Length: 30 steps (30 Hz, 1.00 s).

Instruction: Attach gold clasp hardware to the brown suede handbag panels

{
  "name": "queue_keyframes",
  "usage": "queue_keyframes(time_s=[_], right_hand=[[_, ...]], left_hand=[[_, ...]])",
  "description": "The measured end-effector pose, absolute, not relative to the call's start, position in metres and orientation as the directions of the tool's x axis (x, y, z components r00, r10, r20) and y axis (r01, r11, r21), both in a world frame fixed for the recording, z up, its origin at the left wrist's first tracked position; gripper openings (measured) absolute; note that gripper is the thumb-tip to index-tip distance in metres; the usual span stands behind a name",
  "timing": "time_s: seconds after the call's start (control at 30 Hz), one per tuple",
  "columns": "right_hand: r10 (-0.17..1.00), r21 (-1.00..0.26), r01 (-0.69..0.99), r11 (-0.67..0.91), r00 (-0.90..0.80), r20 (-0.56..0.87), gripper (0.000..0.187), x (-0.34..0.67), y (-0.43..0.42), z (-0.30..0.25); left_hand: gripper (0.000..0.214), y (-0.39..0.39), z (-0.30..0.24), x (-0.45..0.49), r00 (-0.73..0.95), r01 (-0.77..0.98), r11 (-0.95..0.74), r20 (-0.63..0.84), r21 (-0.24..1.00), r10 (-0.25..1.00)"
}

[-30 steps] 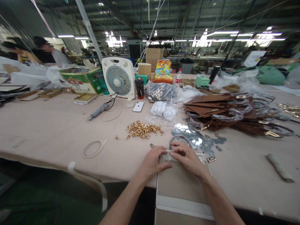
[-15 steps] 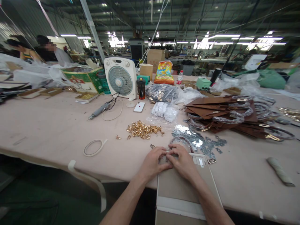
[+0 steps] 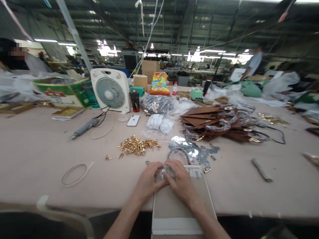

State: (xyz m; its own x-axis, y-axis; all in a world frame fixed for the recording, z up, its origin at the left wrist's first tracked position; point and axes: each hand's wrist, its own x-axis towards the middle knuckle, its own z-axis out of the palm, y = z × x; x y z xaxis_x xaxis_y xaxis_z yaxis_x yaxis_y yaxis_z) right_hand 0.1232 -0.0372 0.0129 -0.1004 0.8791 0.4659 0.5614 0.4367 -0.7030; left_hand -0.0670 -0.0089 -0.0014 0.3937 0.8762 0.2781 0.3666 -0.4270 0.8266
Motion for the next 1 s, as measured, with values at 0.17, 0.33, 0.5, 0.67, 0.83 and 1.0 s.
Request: queue_keyframes(time_s=[0.17,0.33,0.5,0.67,0.83,1.0], right_hand=[[0.728,-0.708,0.599,0.373,0.283,0.624,0.026,0.195,-0.034,0.033],[0.457,-0.668,0.742,0.057,0.576,0.678,0.041,0.325,-0.035,0.016],[0.338,-0.613,0.727,-0.311,0.687,0.643,0.066,0.423,-0.061,-0.033],[0.402,-0.618,0.598,-0.51,0.801,0.443,0.076,0.468,-0.072,-0.055],[0.495,-0.581,0.604,-0.545,0.791,0.359,0.065,0.471,-0.064,-0.051],[0.561,-0.762,0.571,-0.305,0.755,0.34,0.064,0.453,-0.068,-0.046]], left_hand=[[0.05,-0.004,-0.014,-0.068,0.391,0.429,-0.463,0.303,0.776,0.869],[0.048,-0.004,-0.014,-0.07,0.414,0.456,-0.502,0.324,0.735,0.851],[0.048,-0.011,-0.007,-0.071,0.456,0.505,-0.629,0.437,0.591,0.775],[0.04,-0.036,0.004,-0.044,0.524,0.465,-0.758,0.548,0.457,0.652],[0.05,-0.059,0.015,0.011,0.698,0.418,-0.821,0.44,0.389,0.564],[0.057,-0.054,0.019,0.043,0.736,0.463,-0.822,0.373,0.332,0.565]])
